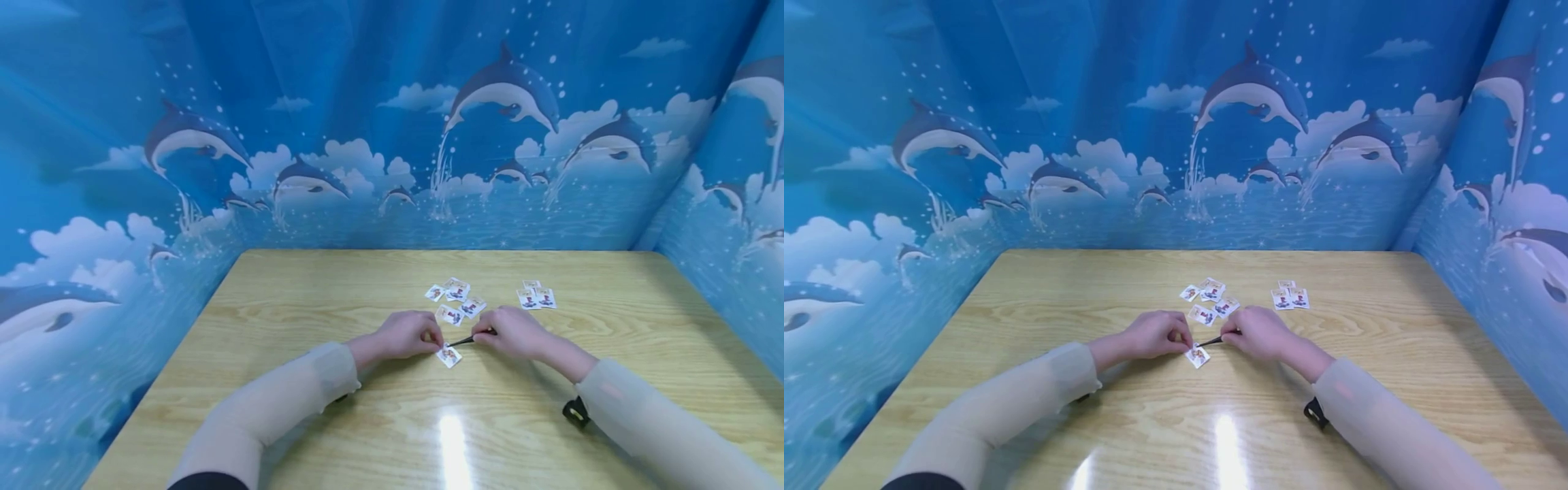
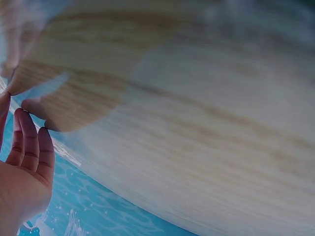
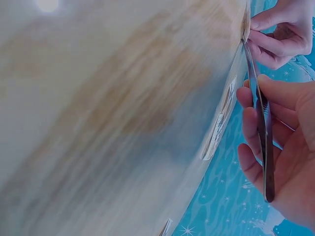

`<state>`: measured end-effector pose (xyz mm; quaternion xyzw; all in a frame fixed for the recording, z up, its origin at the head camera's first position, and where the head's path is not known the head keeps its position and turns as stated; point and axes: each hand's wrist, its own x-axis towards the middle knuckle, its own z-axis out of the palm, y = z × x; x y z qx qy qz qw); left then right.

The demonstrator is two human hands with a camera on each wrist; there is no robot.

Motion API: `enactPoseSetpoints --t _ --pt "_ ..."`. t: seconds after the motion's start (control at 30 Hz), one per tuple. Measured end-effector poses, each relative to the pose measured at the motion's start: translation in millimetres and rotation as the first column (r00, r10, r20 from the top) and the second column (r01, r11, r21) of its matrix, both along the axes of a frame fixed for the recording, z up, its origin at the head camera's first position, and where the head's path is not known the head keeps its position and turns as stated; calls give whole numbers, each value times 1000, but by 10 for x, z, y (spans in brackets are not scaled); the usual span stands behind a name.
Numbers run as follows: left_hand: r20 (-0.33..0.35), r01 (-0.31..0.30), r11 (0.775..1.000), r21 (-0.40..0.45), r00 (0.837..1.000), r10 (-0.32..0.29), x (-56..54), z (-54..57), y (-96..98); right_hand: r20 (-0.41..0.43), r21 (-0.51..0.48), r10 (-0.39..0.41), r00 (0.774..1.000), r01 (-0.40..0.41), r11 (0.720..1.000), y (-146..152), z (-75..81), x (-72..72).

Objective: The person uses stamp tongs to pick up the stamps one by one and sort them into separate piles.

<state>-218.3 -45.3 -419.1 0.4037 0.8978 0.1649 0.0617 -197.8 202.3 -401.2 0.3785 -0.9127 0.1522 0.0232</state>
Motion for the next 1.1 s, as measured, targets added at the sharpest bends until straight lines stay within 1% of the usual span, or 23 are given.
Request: enactPoseSetpoints --t 0.2,0.33,0.47,0.57,0.7,0.93,1.0,1.1 --pt "17 -10 1000 -16 1000 10 -1 9 17 11 4 27 1000 -27 1000 -19 34 -17" --pt "30 -20 1000 -23 999 21 -12 16 28 20 9 36 999 -36 999 -9 30 11" --pt "24 -24 999 -32 999 24 -31 25 38 33 4 44 998 -44 999 -14 22 46" --pt "19 -23 999 -40 1000 24 -39 34 45 48 -1 24 999 -24 1000 -30 23 62" --pt "30 -24 999 -44 999 25 -45 45 50 61 -6 12 998 -12 1000 -59 29 58" --pt "29 -18 999 -36 999 19 -49 48 48 30 -4 41 999 -41 999 -72 23 31" --pt "33 -23 999 -30 999 24 -48 49 40 33 -7 21 999 -20 1000 -68 13 32" --pt "43 -35 999 -26 998 36 -43 50 28 39 -17 -32 999 33 999 -59 10 36"
